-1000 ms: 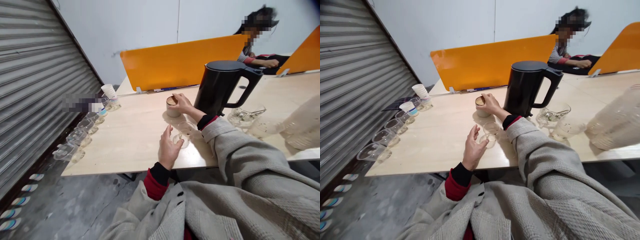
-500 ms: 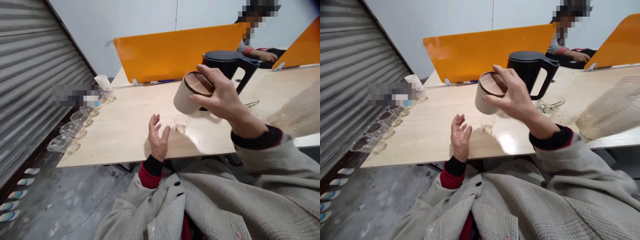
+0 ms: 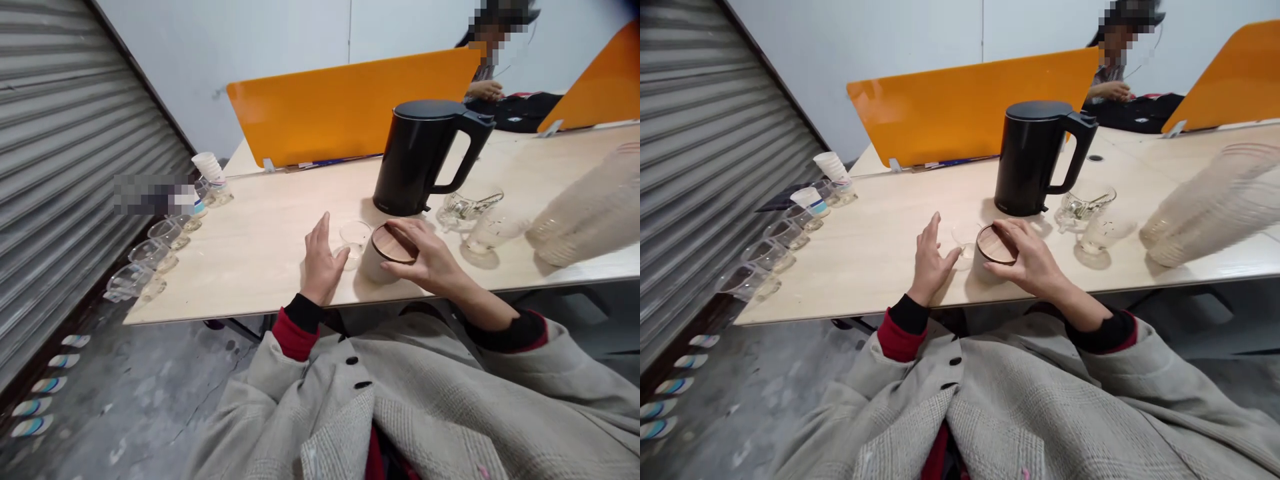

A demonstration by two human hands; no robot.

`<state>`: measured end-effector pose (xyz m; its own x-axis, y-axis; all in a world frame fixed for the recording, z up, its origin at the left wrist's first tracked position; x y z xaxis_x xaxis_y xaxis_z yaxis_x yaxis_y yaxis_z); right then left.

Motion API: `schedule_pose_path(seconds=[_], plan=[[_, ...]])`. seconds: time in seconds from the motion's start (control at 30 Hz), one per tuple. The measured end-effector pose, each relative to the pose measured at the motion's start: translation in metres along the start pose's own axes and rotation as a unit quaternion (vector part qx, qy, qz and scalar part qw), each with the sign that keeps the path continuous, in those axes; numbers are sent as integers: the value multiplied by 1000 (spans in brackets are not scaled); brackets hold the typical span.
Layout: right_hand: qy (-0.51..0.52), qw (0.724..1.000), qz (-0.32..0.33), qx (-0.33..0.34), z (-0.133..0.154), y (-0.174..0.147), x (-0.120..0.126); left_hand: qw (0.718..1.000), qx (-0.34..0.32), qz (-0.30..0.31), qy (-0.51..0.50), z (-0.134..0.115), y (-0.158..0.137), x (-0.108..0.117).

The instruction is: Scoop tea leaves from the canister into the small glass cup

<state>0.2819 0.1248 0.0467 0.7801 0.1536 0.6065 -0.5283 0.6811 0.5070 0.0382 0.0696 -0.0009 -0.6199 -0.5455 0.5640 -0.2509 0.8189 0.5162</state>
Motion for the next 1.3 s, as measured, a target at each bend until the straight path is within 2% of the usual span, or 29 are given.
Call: schedule_pose_path(seconds=[0.13, 0.23, 0.4, 0.53, 0.7, 0.83, 0.97, 1.13, 1.23, 1.3], plan=[[12, 1000, -10, 2, -16, 19, -15, 998, -30, 37, 50, 5, 14, -9], [26, 1000, -11, -1, -25, 29, -25, 996, -20, 53, 75, 9, 19, -15], [34, 999, -17, 1, -29, 37, -34, 998, -16, 47, 46, 10, 27, -13], [9, 1000, -1, 3, -21, 31, -36, 999, -38, 26, -19, 1, 6, 3], [-6, 998, 60, -31, 4, 23, -41, 976, -9, 105, -189, -2, -37, 7], [-52, 994, 86, -33, 21, 24, -47, 979, 25, 98, -177, -1, -42, -4], [-66, 997, 49, -12, 22, 25, -54, 988, 29, 67, -136, -8, -33, -10], [0, 1000, 5, -17, 17, 27, -60, 991, 38, 51, -122, -11, -33, -11], [64, 997, -31, -37, 14, 33, -52, 991, 49, 54, -111, -7, -35, -12], [75, 992, -94, -37, 7, 32, -37, 992, 42, 57, -109, -6, -35, -12]])
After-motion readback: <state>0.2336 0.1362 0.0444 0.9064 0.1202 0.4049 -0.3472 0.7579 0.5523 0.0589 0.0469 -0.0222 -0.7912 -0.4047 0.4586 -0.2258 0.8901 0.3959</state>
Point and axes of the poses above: each hand's wrist, its own y-axis towards the middle knuckle, its own x-axis out of the back of the hand, z = x × y, the point moved 1 cm from there along y, towards the middle knuckle, and after that the axes turned 6 degrees about y, right-handed, at the moved point
